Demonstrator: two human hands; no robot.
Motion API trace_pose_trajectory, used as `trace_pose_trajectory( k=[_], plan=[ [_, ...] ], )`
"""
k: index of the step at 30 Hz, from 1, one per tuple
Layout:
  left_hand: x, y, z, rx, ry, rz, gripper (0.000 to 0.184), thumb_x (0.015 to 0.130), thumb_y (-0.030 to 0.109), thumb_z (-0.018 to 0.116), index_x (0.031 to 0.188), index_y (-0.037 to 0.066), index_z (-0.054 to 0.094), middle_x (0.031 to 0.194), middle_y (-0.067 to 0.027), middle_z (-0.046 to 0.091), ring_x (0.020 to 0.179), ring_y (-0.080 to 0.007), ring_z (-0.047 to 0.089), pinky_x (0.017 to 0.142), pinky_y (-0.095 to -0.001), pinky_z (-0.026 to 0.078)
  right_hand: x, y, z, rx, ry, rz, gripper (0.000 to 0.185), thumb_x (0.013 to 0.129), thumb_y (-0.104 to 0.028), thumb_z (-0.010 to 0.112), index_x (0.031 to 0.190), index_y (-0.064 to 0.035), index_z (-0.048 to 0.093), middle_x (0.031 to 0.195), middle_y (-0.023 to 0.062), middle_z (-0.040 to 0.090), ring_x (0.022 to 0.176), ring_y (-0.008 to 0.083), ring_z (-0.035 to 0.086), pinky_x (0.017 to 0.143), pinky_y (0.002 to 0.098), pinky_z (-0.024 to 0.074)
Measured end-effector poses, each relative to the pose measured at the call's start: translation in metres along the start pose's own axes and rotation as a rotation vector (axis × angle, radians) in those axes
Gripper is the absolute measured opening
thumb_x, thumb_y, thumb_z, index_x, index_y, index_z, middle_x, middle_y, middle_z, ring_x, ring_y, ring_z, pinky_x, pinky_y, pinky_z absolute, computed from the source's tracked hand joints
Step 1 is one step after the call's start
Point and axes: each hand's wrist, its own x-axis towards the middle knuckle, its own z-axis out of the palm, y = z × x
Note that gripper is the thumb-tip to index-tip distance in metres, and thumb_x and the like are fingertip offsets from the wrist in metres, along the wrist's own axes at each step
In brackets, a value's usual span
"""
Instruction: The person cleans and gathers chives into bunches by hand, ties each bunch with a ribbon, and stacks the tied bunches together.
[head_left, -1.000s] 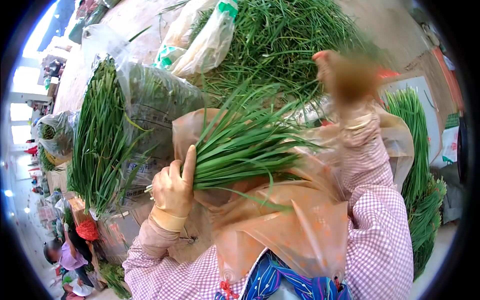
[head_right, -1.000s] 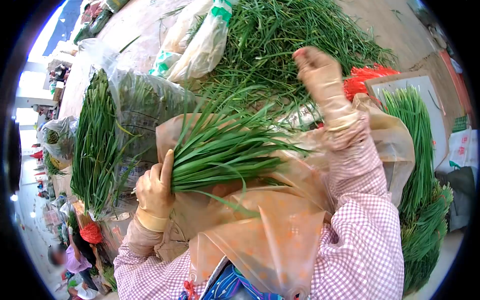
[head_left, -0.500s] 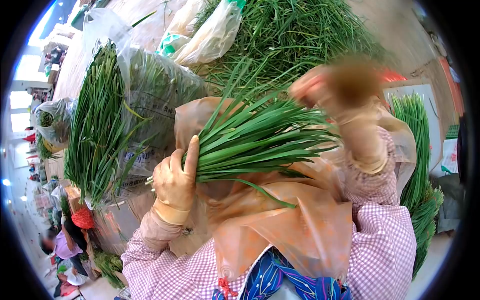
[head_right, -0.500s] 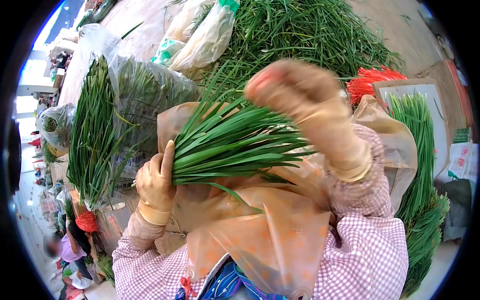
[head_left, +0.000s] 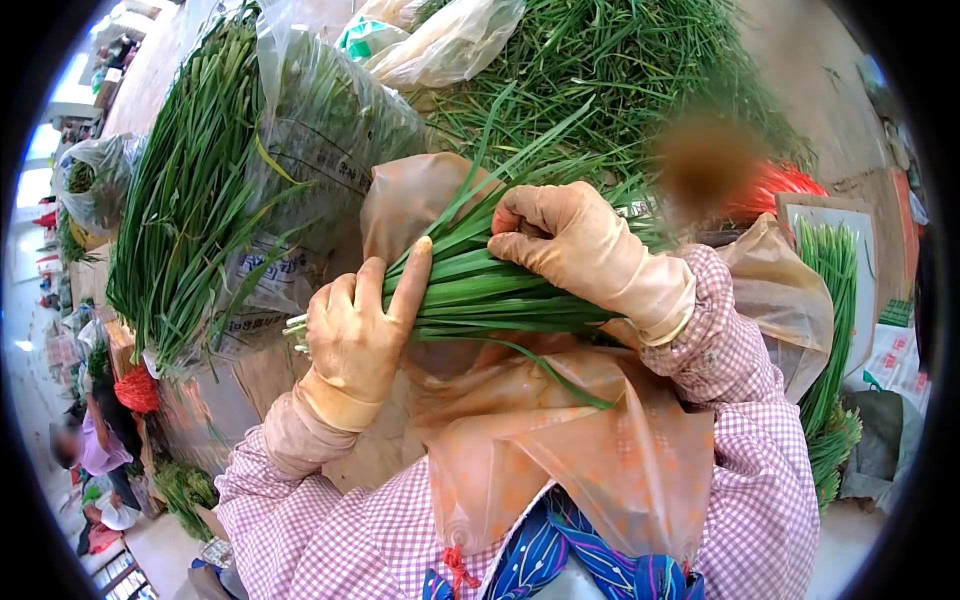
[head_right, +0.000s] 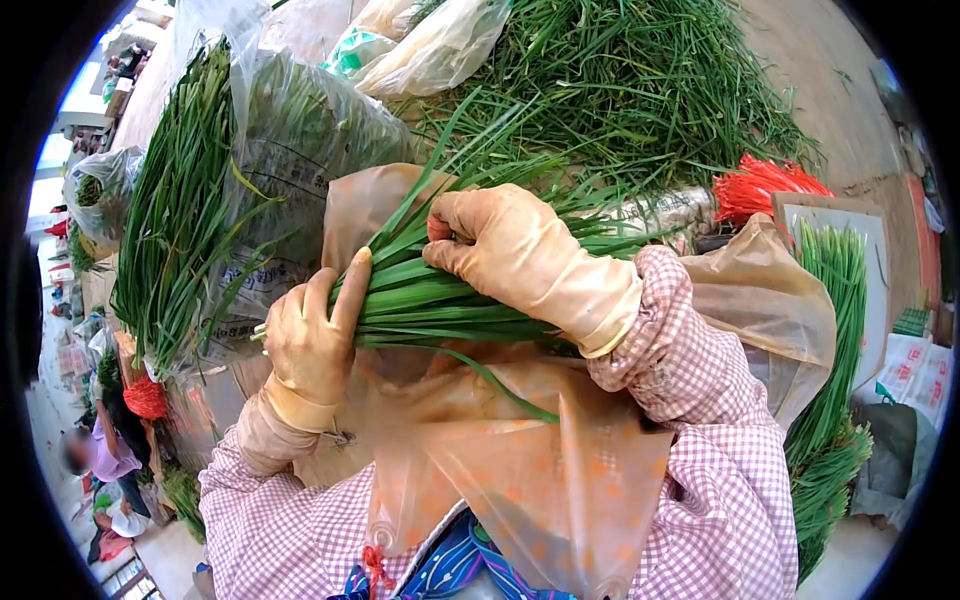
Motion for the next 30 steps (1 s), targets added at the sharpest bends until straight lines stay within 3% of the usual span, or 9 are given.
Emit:
trace_pose_trajectory(
  k=[2,4,6,8,14,20,24,27,30],
  plan=[
    [-0.001,0.000,-0.001,-0.004,-0.010,0.004,0.056,0.075,0.007,0.055,0.130,0.017,0.054,0.100,-0.0065,0.058,0.081,-0.0216,0.060,0.071,-0.0347,0.049,-0.002,-0.004,-0.001,-0.020,-0.010,0.049,0.022,0.080,-0.023,0.069,0.087,-0.0038,0.061,0.071,0.0146,0.061,0.066,0.0306,0.060,0.062,0.0383,0.0473],
    [-0.001,0.000,-0.002,-0.010,-0.019,-0.001,0.057,0.075,0.007,0.055,0.131,0.017,0.053,0.101,-0.0066,0.058,0.082,-0.0218,0.060,0.071,-0.0348,0.049,-0.005,-0.006,-0.001,-0.217,0.167,-0.110,0.017,0.081,-0.015,0.070,0.089,-0.0025,0.063,0.053,0.0033,0.050,0.049,0.0109,0.045,0.049,0.0277,0.0395],
    [-0.001,0.000,0.000,-0.015,-0.025,-0.005,0.057,0.075,0.007,0.055,0.131,0.017,0.053,0.102,-0.0068,0.058,0.082,-0.0219,0.060,0.071,-0.0348,0.049,-0.005,-0.007,-0.003,-0.285,0.196,-0.172,0.020,0.079,-0.018,0.072,0.090,-0.0032,0.064,0.050,0.0060,0.048,0.045,0.0152,0.045,0.046,0.0300,0.0390],
    [0.000,0.000,0.003,0.031,0.039,0.025,0.060,0.073,0.013,0.056,0.132,0.023,0.051,0.097,-0.0053,0.056,0.071,-0.0178,0.056,0.065,-0.0311,0.048,-0.004,-0.016,-0.008,-0.372,-0.023,0.052,0.025,0.081,-0.028,0.068,0.087,-0.0041,0.063,0.073,0.0162,0.064,0.072,0.0343,0.062,0.065,0.0410,0.0487],
    [0.001,-0.001,0.003,0.027,0.037,0.035,0.061,0.073,0.012,0.057,0.132,0.024,0.051,0.097,-0.0053,0.056,0.070,-0.0180,0.056,0.064,-0.0313,0.048,0.007,-0.004,0.009,0.008,-0.017,0.045,0.020,0.082,-0.024,0.066,0.085,-0.0047,0.064,0.071,0.0140,0.062,0.067,0.0313,0.061,0.062,0.0374,0.0478],
    [-0.004,-0.001,0.008,-0.026,0.003,-0.004,0.060,0.074,0.012,0.056,0.132,0.021,0.051,0.095,-0.0050,0.056,0.069,-0.0181,0.056,0.060,-0.0310,0.048,0.001,0.001,0.021,-0.444,0.392,-0.478,0.012,0.085,-0.016,0.066,0.085,-0.0056,0.061,0.068,0.0082,0.062,0.057,0.0193,0.060,0.052,0.0284,0.0468],
    [-0.007,-0.004,0.013,-0.075,0.069,0.003,0.060,0.073,0.011,0.056,0.132,0.019,0.052,0.093,-0.0048,0.057,0.068,-0.0179,0.056,0.059,-0.0305,0.047,-0.007,0.002,-0.034,0.383,0.702,-0.090,0.005,0.088,-0.011,0.064,0.088,-0.0061,0.064,0.070,-0.0018,0.062,0.056,0.0072,0.054,0.049,0.0202,0.0420],
    [-0.007,-0.004,0.014,-0.079,0.094,0.003,0.060,0.072,0.011,0.056,0.131,0.018,0.053,0.093,-0.0049,0.057,0.067,-0.0179,0.056,0.058,-0.0307,0.047,-0.011,0.029,-0.073,0.002,0.797,-0.318,0.007,0.088,-0.010,0.065,0.093,-0.0046,0.064,0.076,0.0003,0.063,0.066,0.0060,0.056,0.059,0.0190,0.0460],
    [-0.004,-0.002,0.014,-0.097,0.085,0.001,0.059,0.072,0.011,0.057,0.131,0.018,0.053,0.093,-0.0051,0.057,0.068,-0.0180,0.056,0.059,-0.0305,0.047,-0.034,0.001,-0.069,-0.037,0.473,-0.133,0.010,0.087,-0.008,0.066,0.095,-0.0028,0.065,0.082,0.0006,0.062,0.074,0.0070,0.056,0.066,0.0210,0.0473]
  ],
)
